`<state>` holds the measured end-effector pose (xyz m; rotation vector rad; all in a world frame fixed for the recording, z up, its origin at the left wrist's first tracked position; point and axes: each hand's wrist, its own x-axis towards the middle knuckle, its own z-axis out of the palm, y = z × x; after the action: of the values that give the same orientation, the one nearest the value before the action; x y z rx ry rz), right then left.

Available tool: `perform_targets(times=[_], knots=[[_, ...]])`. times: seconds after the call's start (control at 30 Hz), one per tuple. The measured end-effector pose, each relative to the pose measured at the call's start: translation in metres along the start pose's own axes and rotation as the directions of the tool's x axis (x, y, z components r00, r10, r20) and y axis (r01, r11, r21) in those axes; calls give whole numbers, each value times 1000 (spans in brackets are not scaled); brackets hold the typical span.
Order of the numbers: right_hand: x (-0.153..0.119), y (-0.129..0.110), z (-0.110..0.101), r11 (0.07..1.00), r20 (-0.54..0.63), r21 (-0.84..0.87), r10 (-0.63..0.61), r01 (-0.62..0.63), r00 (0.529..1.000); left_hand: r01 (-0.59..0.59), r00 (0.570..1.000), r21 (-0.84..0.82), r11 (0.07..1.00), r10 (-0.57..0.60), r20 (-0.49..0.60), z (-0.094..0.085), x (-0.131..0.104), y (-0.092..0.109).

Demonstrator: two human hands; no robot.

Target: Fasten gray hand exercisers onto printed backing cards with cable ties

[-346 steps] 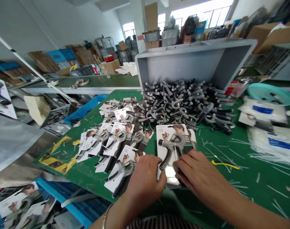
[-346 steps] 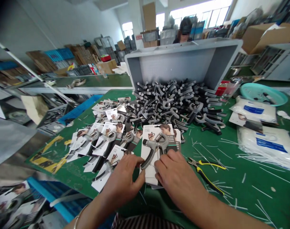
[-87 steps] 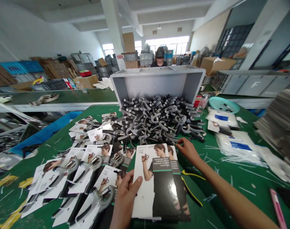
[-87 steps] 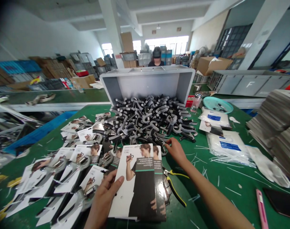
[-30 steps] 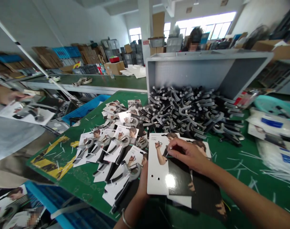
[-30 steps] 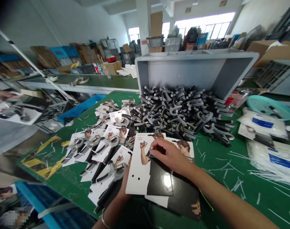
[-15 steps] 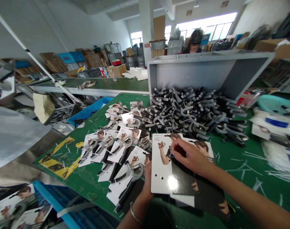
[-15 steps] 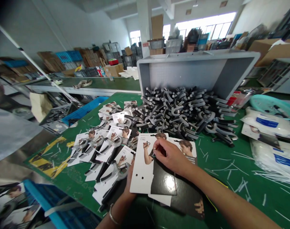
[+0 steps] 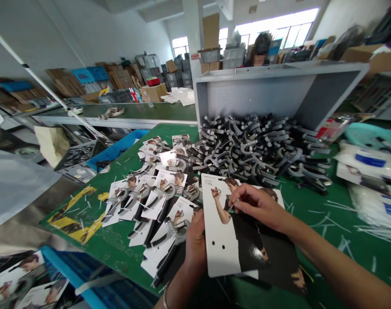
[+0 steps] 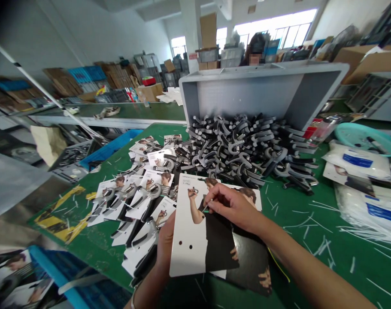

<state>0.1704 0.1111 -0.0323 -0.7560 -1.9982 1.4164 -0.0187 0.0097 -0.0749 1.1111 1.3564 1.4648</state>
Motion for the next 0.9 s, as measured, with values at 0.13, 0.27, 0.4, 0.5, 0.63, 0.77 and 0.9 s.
perform_targets(times=[0.13,0.27,0.4,0.5,0.63,0.77,0.9], knots=[[-3,4,-1,999,6,-1,-34,34,999,-70,993,129,989,57,100,-5,5,5],[-5,-3,3,982,-31,-156,-113,107,993,-98,993,125,987,89,77,-4,-1,10],[-5,-8,5,903,1,-320,-302,287,953,-11,1000,47,999,11,-8,4,-3,13],[-6,-6,6,856,21,-388,-363,342,932,70,998,64,996,-69,-10,8,2,12],[-9,-1,8,831,38,-442,-360,339,932,123,992,71,990,-125,20,9,8,10],[-11,0,9,824,47,-458,-353,334,935,149,987,55,987,-152,44,9,10,12],[-11,1,8,834,34,-443,-350,328,936,159,982,60,985,-164,89,8,10,18]])
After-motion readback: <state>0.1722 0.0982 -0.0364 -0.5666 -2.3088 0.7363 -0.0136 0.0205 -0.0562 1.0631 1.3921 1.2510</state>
